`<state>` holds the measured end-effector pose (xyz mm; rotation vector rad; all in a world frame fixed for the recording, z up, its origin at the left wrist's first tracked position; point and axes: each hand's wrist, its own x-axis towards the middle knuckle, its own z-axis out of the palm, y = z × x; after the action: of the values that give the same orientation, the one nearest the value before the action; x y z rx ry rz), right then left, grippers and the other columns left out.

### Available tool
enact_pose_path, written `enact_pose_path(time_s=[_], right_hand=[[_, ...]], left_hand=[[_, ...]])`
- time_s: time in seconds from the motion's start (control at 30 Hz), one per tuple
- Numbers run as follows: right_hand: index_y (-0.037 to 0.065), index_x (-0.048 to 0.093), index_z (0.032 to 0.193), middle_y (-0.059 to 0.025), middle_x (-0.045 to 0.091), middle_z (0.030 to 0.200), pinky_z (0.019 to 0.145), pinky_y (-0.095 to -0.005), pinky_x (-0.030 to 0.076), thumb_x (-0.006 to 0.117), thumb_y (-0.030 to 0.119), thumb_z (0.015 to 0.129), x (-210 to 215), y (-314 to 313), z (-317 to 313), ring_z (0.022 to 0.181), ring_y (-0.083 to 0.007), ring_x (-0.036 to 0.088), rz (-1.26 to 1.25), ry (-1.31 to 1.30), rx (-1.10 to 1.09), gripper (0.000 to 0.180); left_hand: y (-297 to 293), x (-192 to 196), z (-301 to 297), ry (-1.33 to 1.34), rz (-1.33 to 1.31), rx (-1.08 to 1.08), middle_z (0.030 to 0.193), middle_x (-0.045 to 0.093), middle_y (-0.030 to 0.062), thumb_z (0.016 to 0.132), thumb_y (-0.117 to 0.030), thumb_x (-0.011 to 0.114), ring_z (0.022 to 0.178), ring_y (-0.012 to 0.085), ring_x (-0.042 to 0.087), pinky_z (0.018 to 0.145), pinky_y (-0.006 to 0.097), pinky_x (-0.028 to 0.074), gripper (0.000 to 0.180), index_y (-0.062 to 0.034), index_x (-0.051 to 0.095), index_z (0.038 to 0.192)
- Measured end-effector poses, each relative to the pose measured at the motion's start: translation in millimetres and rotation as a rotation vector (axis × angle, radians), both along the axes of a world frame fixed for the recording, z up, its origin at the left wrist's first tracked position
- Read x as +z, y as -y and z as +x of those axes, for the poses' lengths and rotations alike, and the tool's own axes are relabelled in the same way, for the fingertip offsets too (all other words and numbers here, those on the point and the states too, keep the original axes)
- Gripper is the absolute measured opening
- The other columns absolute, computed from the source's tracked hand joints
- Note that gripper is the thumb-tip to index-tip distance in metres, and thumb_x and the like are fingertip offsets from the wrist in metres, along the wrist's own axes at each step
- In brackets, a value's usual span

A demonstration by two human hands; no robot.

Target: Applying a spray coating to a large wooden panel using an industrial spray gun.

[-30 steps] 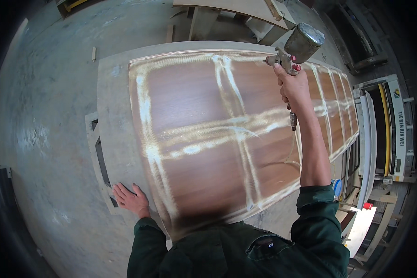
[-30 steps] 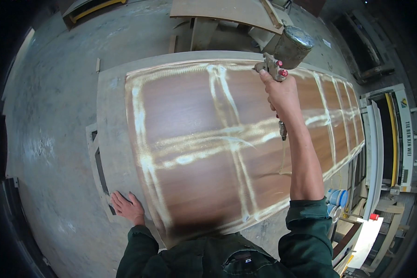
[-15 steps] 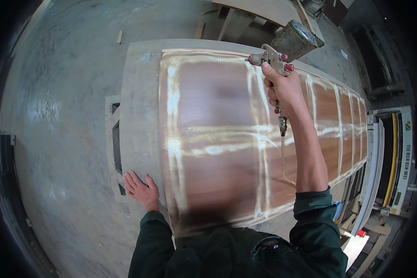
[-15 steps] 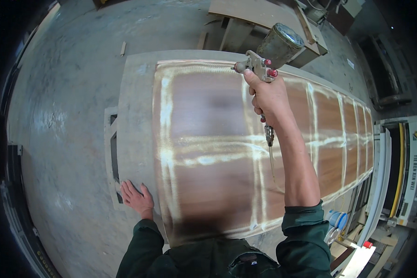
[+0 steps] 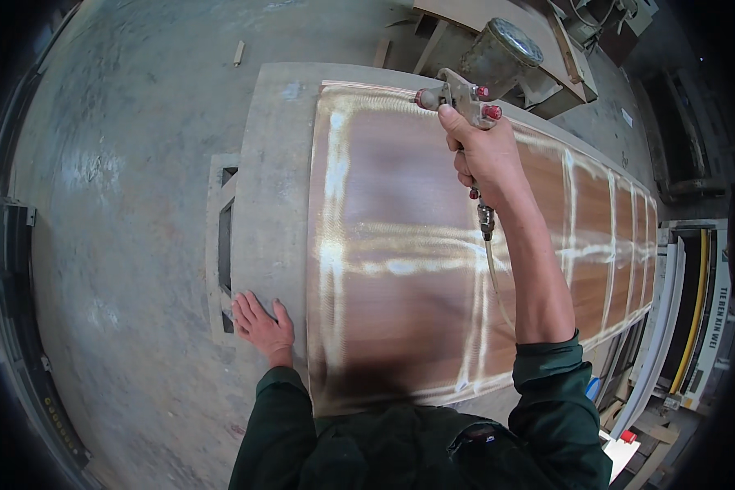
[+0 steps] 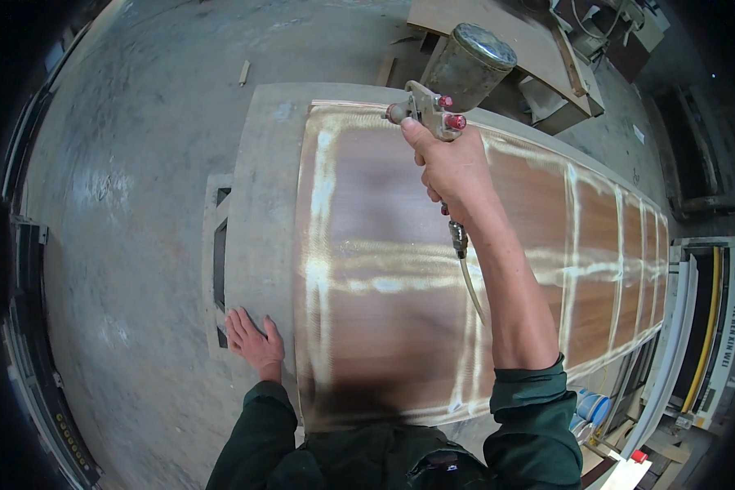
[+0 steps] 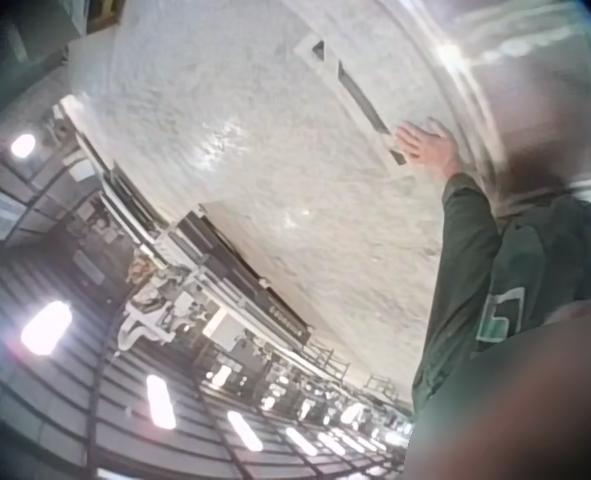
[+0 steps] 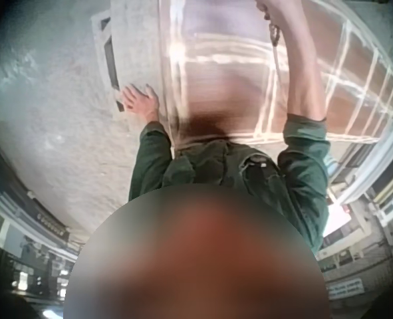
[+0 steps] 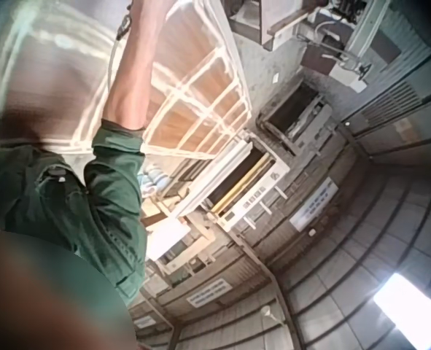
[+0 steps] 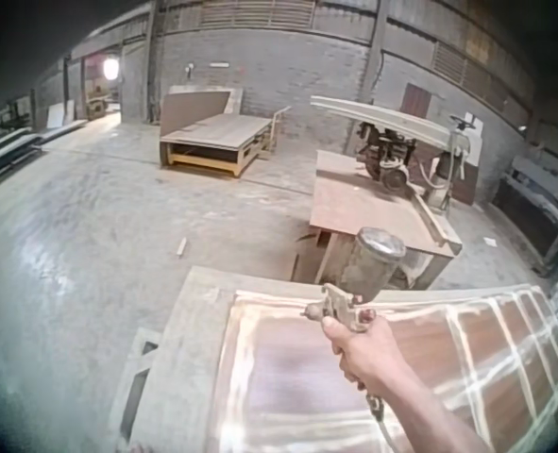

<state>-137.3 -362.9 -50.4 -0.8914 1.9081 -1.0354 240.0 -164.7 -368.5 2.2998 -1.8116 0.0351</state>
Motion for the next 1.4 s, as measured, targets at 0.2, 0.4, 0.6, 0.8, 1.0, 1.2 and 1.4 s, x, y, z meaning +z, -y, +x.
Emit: enact_pose_path(time_s=[0.2,0.4,0.6,0.8,1.0,1.2,1.4], right_hand=[[0.003,0.059,0.080,-0.0014,0.053,0.065,0.039,-0.0294,0.037,0.073,0.032,0.098,0,-13,10,0.044,-0.0091,0.045,0.003,0.007,0.019,0.037],[0.006,0.055,0.081,0.0003,0.051,0.063,0.037,-0.0279,0.034,0.070,0.026,0.100,-5,-87,22,0.042,-0.0079,0.044,0.054,0.110,-0.017,0.031],[0.004,0.060,0.087,-0.0001,0.054,0.067,0.037,-0.0275,0.034,0.069,0.026,0.101,-6,-196,34,0.043,-0.0079,0.045,0.084,0.092,-0.124,0.028],[0.003,0.064,0.091,0.0019,0.056,0.066,0.044,-0.0258,0.038,0.085,0.037,0.091,3,-302,55,0.049,-0.0069,0.050,0.049,0.091,-0.209,0.039],[-0.001,0.062,0.119,-0.0079,0.066,0.092,0.053,-0.0306,0.056,0.076,0.041,0.098,2,-370,62,0.066,-0.0214,0.071,-0.117,0.076,-0.375,0.049],[0.008,0.053,0.096,-0.0006,0.043,0.053,0.035,-0.0287,0.033,0.062,0.037,0.107,-11,-418,76,0.036,-0.0120,0.038,-0.148,0.272,-0.434,0.033],[0.006,0.054,0.098,0.0016,0.043,0.055,0.038,-0.0277,0.030,0.065,0.040,0.105,-2,-416,113,0.040,-0.0098,0.038,-0.118,0.287,-0.288,0.036]], left_hand=[[1,0,-1,-0.024,0.002,-0.001,0.164,0.041,0.0147,0.098,-0.045,0.059,0.154,0.0360,0.032,0.121,0.058,0.023,0.069,-0.0065,0.047,0.154],[-3,-3,3,-0.037,0.002,0.016,0.164,0.042,0.0151,0.097,-0.044,0.060,0.155,0.0360,0.031,0.121,0.059,0.023,0.069,-0.0060,0.048,0.153],[-1,-4,1,-0.054,-0.022,0.006,0.163,0.043,0.0159,0.096,-0.044,0.061,0.154,0.0364,0.032,0.120,0.060,0.023,0.068,-0.0059,0.050,0.152],[-1,-7,3,-0.071,-0.037,0.001,0.163,0.043,0.0153,0.096,-0.047,0.061,0.154,0.0358,0.032,0.120,0.060,0.024,0.069,-0.0063,0.050,0.152],[-7,-7,7,-0.119,-0.004,-0.015,0.165,0.039,0.0139,0.096,-0.049,0.061,0.155,0.0348,0.029,0.121,0.061,0.022,0.072,-0.0074,0.048,0.153],[-21,-9,41,-0.168,0.072,-0.194,0.166,0.037,0.0149,0.099,-0.045,0.059,0.156,0.0353,0.027,0.123,0.059,0.019,0.068,-0.0070,0.048,0.154],[-101,-14,58,-0.132,0.055,-0.266,0.165,0.040,0.0149,0.101,-0.036,0.056,0.156,0.0366,0.029,0.124,0.058,0.019,0.060,-0.0062,0.049,0.153]])
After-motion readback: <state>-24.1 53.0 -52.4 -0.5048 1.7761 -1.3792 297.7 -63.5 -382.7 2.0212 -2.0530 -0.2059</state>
